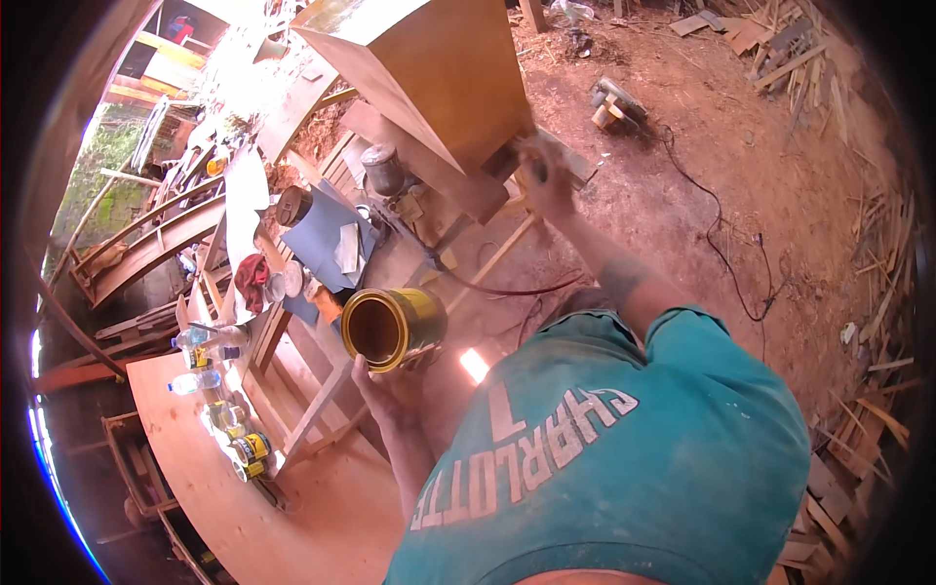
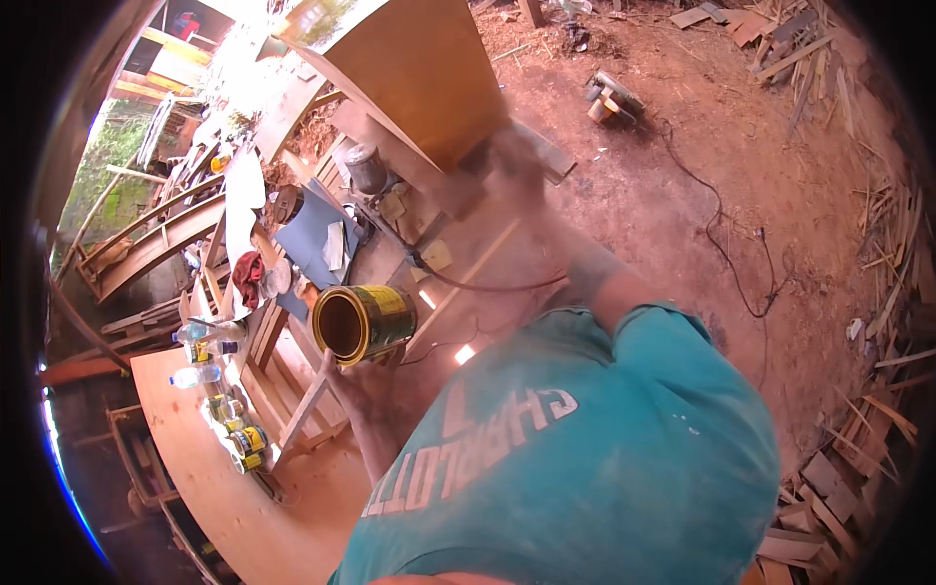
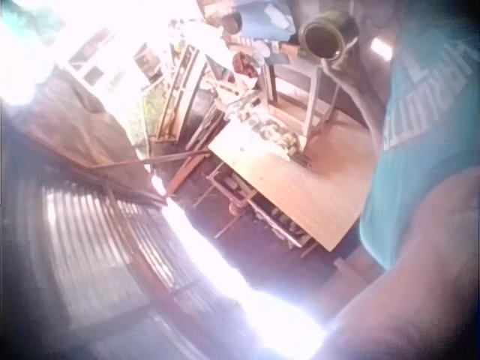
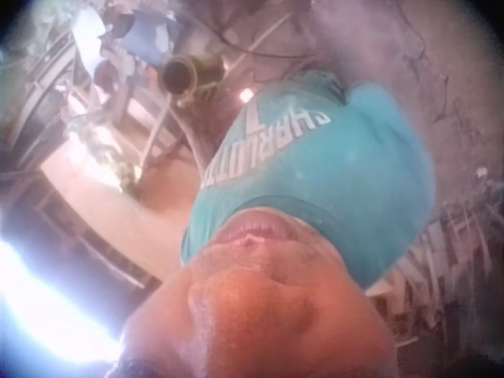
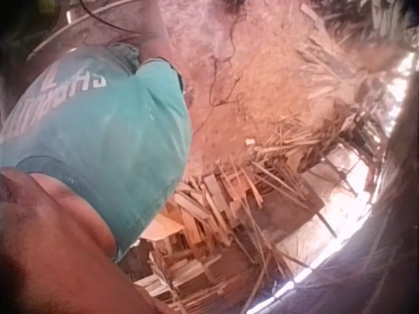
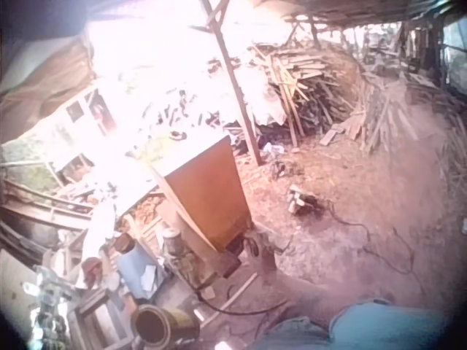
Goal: The person applies a liquid stain to the interior and exterior surfaces of wooden furniture units using a brush and a container of stain.
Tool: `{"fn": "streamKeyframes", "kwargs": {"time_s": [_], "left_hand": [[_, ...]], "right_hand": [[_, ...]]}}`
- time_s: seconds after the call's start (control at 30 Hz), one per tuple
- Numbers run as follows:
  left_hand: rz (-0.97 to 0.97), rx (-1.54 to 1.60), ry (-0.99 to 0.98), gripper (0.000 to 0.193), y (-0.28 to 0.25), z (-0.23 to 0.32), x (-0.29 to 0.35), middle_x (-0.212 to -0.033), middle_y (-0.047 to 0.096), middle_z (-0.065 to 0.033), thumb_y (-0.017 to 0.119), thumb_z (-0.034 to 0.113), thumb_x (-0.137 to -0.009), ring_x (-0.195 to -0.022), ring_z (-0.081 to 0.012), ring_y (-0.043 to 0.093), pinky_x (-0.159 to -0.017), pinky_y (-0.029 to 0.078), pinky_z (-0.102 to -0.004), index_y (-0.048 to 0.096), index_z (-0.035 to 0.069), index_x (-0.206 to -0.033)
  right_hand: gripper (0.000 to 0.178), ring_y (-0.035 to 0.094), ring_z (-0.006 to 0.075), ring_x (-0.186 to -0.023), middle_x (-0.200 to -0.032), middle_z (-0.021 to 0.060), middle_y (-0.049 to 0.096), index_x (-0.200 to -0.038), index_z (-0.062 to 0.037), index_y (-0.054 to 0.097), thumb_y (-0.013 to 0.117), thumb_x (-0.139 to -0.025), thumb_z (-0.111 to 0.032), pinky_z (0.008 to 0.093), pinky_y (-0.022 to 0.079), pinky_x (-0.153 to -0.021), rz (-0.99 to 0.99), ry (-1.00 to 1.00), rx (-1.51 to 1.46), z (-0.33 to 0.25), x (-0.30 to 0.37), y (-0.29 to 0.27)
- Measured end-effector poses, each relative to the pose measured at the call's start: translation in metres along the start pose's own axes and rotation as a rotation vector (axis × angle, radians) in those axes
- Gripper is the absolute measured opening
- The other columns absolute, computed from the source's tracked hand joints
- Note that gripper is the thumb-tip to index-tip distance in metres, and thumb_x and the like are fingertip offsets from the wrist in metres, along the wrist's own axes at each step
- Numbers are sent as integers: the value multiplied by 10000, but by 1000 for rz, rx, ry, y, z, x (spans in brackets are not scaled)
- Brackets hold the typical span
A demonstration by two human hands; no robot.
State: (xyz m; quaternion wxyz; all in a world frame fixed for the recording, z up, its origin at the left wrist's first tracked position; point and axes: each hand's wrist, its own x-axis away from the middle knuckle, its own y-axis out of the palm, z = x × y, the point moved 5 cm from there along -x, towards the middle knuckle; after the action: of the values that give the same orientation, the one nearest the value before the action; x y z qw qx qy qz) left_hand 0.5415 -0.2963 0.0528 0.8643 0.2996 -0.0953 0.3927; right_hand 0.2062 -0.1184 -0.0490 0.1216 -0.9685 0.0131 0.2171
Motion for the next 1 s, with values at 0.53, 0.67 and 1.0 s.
{"fn": "streamKeyframes", "kwargs": {"time_s": [0.53,0.67,1.0], "left_hand": [[-15,-1,-106,710,-4,-23,4,-1397,566,-121,531,572,-918,-1265,-298,539,-1087,403,-528,507,97,-1445],[-46,35,-108,793,22,-40,-5,-1448,509,-141,626,571,-869,-1297,-345,511,-1079,424,-577,431,123,-1493],[-170,52,-165,786,145,-118,-45,-1493,493,-127,615,556,-888,-1350,-322,494,-1100,413,-551,430,110,-1509]], "right_hand": [[123,653,335,-969,-1027,137,653,-1068,-56,663,642,-962,-115,418,491,-875,-352,-84,-273,-62,51,20],[165,683,287,-1013,-1119,135,703,-1104,-36,686,651,-950,-88,400,526,-884,-506,-354,-271,-77,-2,-21],[171,648,104,-868,-1024,29,702,-1102,-38,707,595,-983,-89,256,511,-754,-217,-96,-177,58,-163,-159]]}}
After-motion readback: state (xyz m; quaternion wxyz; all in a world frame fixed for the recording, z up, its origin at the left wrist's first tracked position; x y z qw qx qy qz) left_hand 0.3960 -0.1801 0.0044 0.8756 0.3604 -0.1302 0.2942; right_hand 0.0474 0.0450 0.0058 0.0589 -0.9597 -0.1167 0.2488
